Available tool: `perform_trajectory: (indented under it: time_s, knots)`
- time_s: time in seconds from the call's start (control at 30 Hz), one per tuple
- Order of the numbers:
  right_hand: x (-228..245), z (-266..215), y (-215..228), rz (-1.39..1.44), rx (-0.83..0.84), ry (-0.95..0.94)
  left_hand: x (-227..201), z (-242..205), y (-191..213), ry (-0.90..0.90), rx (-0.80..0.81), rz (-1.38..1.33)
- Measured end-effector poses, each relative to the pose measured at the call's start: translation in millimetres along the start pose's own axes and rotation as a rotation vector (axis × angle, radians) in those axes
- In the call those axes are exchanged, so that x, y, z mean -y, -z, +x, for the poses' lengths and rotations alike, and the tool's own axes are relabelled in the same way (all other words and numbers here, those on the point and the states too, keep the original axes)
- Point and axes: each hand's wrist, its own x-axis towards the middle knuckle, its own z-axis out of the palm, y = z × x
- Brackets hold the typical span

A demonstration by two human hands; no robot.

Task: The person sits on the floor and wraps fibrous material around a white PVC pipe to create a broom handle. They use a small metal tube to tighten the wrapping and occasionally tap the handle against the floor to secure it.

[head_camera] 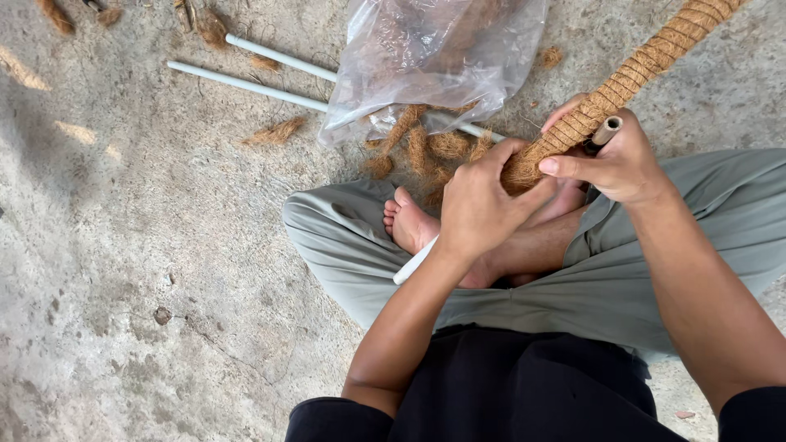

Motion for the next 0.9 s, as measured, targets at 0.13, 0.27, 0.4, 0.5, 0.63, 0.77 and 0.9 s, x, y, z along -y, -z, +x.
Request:
perform_trajectory:
  time_s: [0.13,0.27,0.4,0.5,0.63,0.77,0.9]
  knots:
    - [-28,-3,4,0.226,0.008,-0.060,12,-8,3,-0.101,-0.016,-0.194]
    - [-49,-1,-1,0.302,0.019,-0.125,21,-11,-7,-0.017,-0.120,-0.168]
    - [-63,0,-7,0.256,0.007,-0.138,28,-11,-17,0.028,-0.182,-0.095]
    - [-67,2,-8,0.246,-0.004,-0.148,33,-8,-23,0.057,-0.181,-0.108]
    - [-65,4,-5,0.229,0.008,-0.169,43,1,-18,0.075,-0.086,-0.117]
    - [-59,5,-2,0.130,0.055,-0.167,50,15,-1,0.084,0.148,-0.053]
    - [-53,9,0,0.094,0.113,-0.125,47,25,9,0.103,0.307,-0.074]
